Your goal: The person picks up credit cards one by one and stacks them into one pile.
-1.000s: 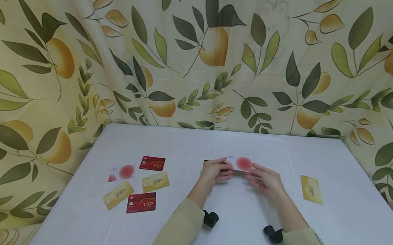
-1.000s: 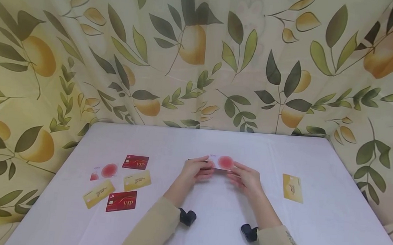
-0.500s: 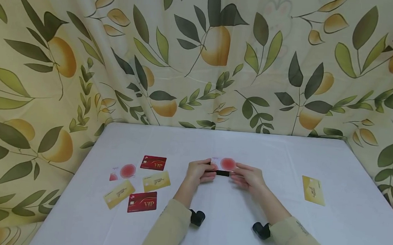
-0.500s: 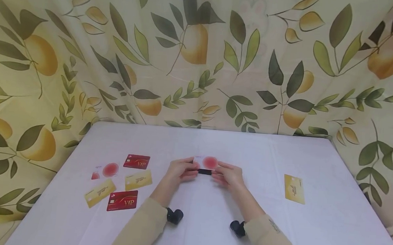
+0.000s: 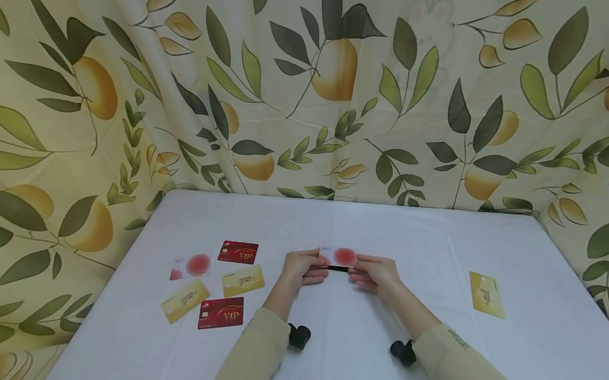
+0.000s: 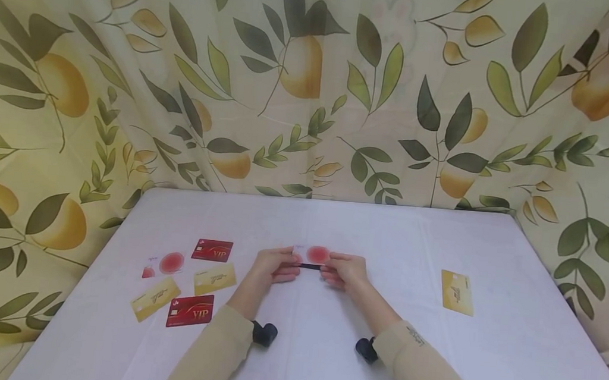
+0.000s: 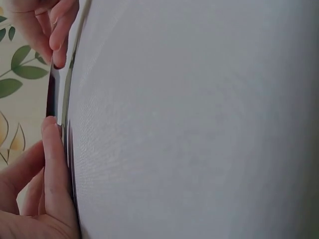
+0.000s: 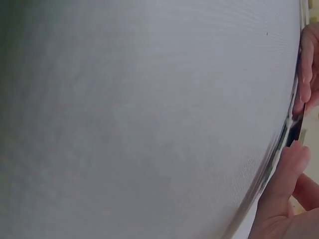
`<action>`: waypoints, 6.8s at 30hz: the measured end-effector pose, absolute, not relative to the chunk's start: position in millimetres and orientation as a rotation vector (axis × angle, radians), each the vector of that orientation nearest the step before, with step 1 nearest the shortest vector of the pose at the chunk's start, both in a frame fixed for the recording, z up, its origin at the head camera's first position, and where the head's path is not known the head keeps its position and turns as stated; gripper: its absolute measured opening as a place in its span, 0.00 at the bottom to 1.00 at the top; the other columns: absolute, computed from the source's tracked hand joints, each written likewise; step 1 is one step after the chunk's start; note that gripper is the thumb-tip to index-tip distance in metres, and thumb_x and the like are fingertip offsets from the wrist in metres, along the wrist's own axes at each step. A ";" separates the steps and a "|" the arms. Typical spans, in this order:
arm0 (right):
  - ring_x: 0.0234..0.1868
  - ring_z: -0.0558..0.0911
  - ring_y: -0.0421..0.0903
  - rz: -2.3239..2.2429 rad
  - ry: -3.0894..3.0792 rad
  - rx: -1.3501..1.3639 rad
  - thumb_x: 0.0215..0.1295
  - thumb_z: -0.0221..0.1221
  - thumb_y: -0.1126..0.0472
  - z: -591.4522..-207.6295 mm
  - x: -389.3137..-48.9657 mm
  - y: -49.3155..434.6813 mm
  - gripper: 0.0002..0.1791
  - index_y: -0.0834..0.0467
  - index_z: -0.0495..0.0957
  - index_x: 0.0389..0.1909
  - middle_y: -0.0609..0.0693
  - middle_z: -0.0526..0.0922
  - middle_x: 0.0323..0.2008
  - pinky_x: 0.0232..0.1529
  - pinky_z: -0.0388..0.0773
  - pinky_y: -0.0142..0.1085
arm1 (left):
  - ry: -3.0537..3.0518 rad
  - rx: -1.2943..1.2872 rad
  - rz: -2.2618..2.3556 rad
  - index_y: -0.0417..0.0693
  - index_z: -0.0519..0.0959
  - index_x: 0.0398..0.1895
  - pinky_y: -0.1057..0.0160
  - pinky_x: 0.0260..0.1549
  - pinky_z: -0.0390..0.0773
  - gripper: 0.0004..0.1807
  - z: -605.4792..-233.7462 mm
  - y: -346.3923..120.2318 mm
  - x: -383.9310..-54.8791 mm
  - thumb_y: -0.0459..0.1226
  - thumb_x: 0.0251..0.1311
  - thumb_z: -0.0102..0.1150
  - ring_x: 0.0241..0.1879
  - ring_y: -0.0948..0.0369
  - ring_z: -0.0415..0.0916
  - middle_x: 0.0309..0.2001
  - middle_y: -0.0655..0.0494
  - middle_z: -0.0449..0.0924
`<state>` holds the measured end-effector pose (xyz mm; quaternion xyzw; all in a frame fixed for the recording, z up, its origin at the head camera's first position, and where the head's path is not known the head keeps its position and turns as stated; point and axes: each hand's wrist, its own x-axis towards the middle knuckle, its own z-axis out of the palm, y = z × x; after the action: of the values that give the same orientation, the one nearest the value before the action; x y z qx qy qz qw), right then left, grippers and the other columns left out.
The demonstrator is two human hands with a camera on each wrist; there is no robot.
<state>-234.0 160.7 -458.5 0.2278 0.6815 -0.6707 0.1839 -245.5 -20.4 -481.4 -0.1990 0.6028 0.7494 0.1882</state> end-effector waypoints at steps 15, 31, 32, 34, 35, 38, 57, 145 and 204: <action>0.18 0.81 0.41 -1.889 1.967 0.613 0.60 0.57 0.68 -463.2 -237.3 154.2 0.22 0.69 0.69 0.55 0.51 0.82 0.19 0.21 0.80 0.31 | 1.888 -0.521 2.058 0.36 0.76 0.51 0.66 0.16 0.80 0.20 -476.9 -20.4 -246.7 0.24 0.51 0.58 0.14 0.64 0.77 0.27 0.45 0.83; 0.16 0.80 0.40 -1.883 2.053 0.608 0.59 0.57 0.69 -468.5 -235.3 149.7 0.22 0.68 0.69 0.55 0.52 0.81 0.19 0.20 0.80 0.31 | 2.025 -0.498 2.022 0.37 0.78 0.49 0.68 0.14 0.79 0.18 -478.8 -20.4 -244.8 0.25 0.51 0.59 0.14 0.64 0.77 0.22 0.47 0.82; 0.16 0.80 0.40 -1.881 2.055 0.611 0.59 0.57 0.69 -468.7 -235.3 149.7 0.21 0.68 0.69 0.54 0.51 0.81 0.18 0.20 0.80 0.31 | 2.029 -0.495 2.017 0.36 0.78 0.48 0.68 0.14 0.79 0.17 -478.7 -20.4 -245.1 0.25 0.51 0.59 0.13 0.64 0.76 0.21 0.47 0.82; 0.16 0.80 0.40 -1.876 2.061 0.610 0.59 0.57 0.69 -469.3 -235.1 150.0 0.21 0.68 0.70 0.54 0.51 0.81 0.18 0.20 0.80 0.30 | 2.032 -0.497 2.001 0.36 0.79 0.45 0.68 0.13 0.79 0.15 -479.2 -20.5 -245.8 0.26 0.51 0.60 0.13 0.64 0.76 0.19 0.48 0.81; 0.16 0.80 0.40 -1.873 2.065 0.601 0.59 0.57 0.69 -469.4 -235.0 150.3 0.21 0.69 0.70 0.53 0.51 0.81 0.18 0.20 0.80 0.30 | 2.034 -0.496 1.993 0.36 0.80 0.43 0.68 0.13 0.78 0.13 -479.5 -20.5 -246.1 0.27 0.52 0.60 0.13 0.64 0.76 0.18 0.49 0.80; 0.16 0.80 0.40 -1.862 2.081 0.595 0.58 0.57 0.69 -470.1 -234.3 150.5 0.19 0.69 0.71 0.51 0.51 0.81 0.18 0.20 0.79 0.30 | 2.037 -0.482 1.975 0.35 0.81 0.40 0.68 0.12 0.78 0.11 -480.9 -20.4 -247.4 0.28 0.52 0.60 0.12 0.64 0.76 0.16 0.50 0.79; 0.16 0.79 0.40 -1.874 2.100 0.563 0.57 0.58 0.70 -472.4 -232.8 151.5 0.18 0.70 0.70 0.48 0.51 0.81 0.19 0.19 0.79 0.29 | 2.104 -0.503 2.004 0.37 0.79 0.47 0.68 0.12 0.78 0.19 -482.9 -19.0 -244.1 0.24 0.48 0.60 0.11 0.64 0.75 0.20 0.48 0.81; 0.35 0.84 0.51 -2.278 1.240 0.656 0.66 0.51 0.55 -460.1 -172.5 462.1 0.15 0.52 0.82 0.23 0.52 0.84 0.30 0.45 0.79 0.45 | 1.301 -0.260 2.179 0.41 0.76 0.49 0.42 0.46 0.74 0.17 -478.6 210.0 -205.4 0.39 0.59 0.55 0.47 0.43 0.75 0.45 0.34 0.76; 0.39 0.83 0.46 -1.998 1.425 0.548 0.70 0.44 0.48 -454.8 -175.4 439.7 0.19 0.43 0.83 0.28 0.47 0.84 0.34 0.46 0.79 0.40 | 1.131 -0.374 2.124 0.36 0.72 0.51 0.34 0.47 0.69 0.23 -474.8 214.3 -204.8 0.45 0.60 0.52 0.47 0.40 0.73 0.44 0.35 0.76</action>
<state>-175.4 439.7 -454.8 0.2072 0.5390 -0.7559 0.3086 -204.8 214.3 -474.8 -0.1443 0.4359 0.8182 0.3460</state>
